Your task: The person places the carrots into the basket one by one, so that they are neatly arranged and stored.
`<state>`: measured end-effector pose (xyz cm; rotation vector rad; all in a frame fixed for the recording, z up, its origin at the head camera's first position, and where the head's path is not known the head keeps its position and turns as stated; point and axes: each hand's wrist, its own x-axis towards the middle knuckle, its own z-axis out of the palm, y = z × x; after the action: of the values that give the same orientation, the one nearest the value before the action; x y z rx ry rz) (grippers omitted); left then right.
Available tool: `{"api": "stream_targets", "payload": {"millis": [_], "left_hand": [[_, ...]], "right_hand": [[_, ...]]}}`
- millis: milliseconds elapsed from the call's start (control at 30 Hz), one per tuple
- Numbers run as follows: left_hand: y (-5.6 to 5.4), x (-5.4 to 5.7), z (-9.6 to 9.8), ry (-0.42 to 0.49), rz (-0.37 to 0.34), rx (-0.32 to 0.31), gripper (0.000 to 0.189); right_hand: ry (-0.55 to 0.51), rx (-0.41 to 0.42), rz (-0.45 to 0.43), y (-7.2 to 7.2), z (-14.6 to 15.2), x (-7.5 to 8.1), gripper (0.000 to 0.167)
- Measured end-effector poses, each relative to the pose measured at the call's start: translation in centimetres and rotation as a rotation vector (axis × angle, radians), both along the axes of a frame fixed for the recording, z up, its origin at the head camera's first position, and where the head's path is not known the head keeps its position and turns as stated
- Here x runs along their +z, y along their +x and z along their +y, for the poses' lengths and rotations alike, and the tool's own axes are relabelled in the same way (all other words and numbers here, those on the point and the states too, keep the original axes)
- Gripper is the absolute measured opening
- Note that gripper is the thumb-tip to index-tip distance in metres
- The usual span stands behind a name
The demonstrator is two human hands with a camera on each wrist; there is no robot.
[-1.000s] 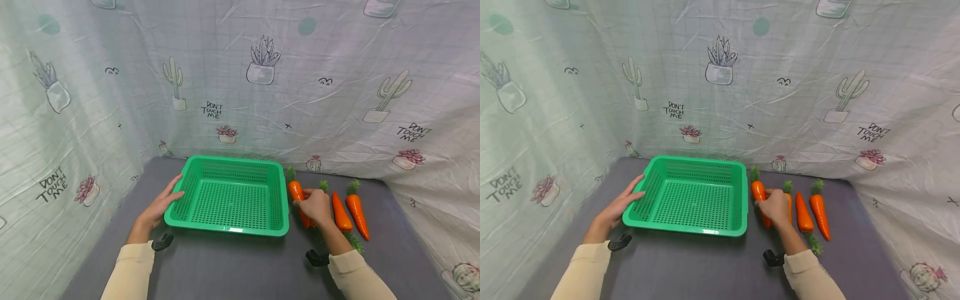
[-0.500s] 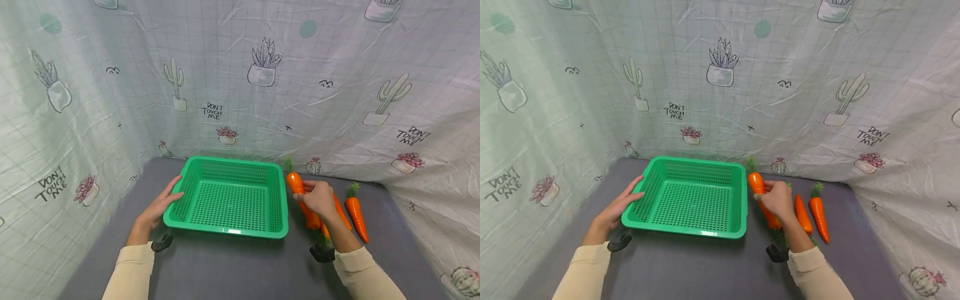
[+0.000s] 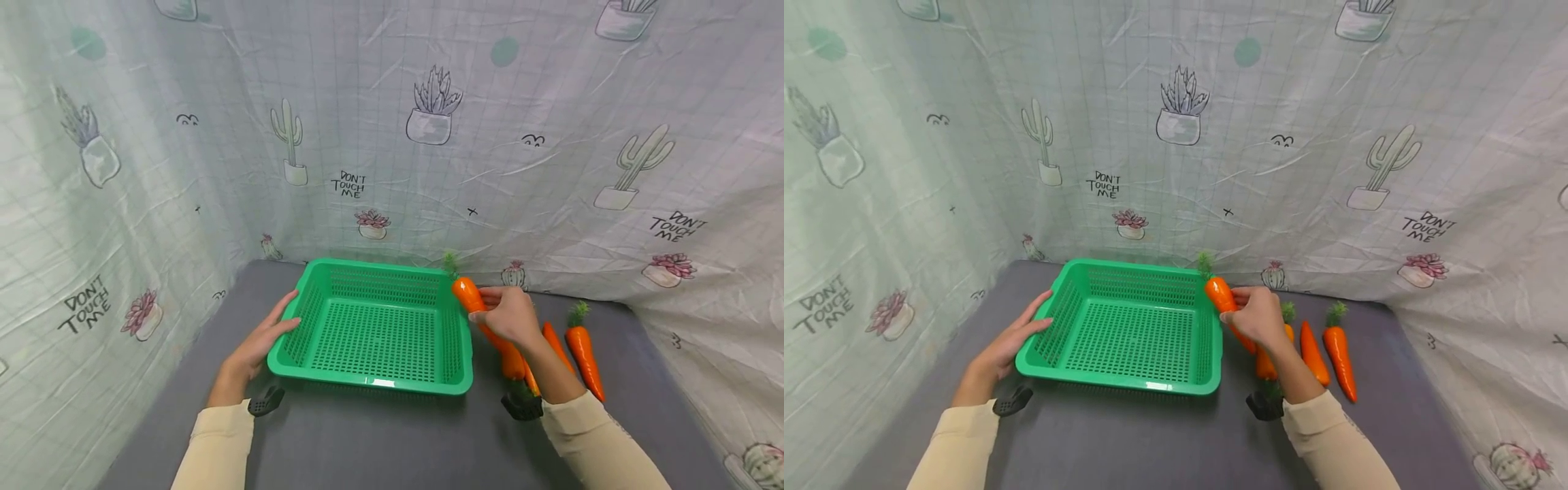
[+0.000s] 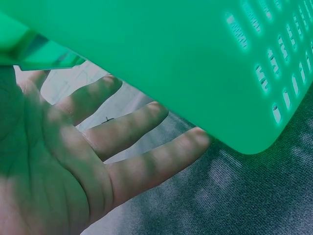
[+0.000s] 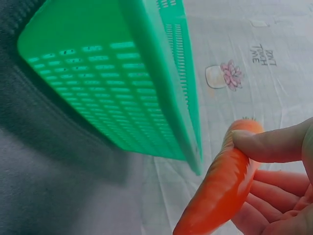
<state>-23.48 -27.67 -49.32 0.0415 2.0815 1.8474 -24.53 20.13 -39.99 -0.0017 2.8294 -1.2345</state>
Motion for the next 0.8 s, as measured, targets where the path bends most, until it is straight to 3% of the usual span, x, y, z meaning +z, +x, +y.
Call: {"api": "stream_targets", "payload": {"millis": [800], "left_hand": [[0.3, -0.2, -0.1, 0.013, 0.009, 0.006, 0.074]], "right_hand": [[-0.001, 0.166, -0.001, -2.0, -3.7, 1.5, 0.055]]}}
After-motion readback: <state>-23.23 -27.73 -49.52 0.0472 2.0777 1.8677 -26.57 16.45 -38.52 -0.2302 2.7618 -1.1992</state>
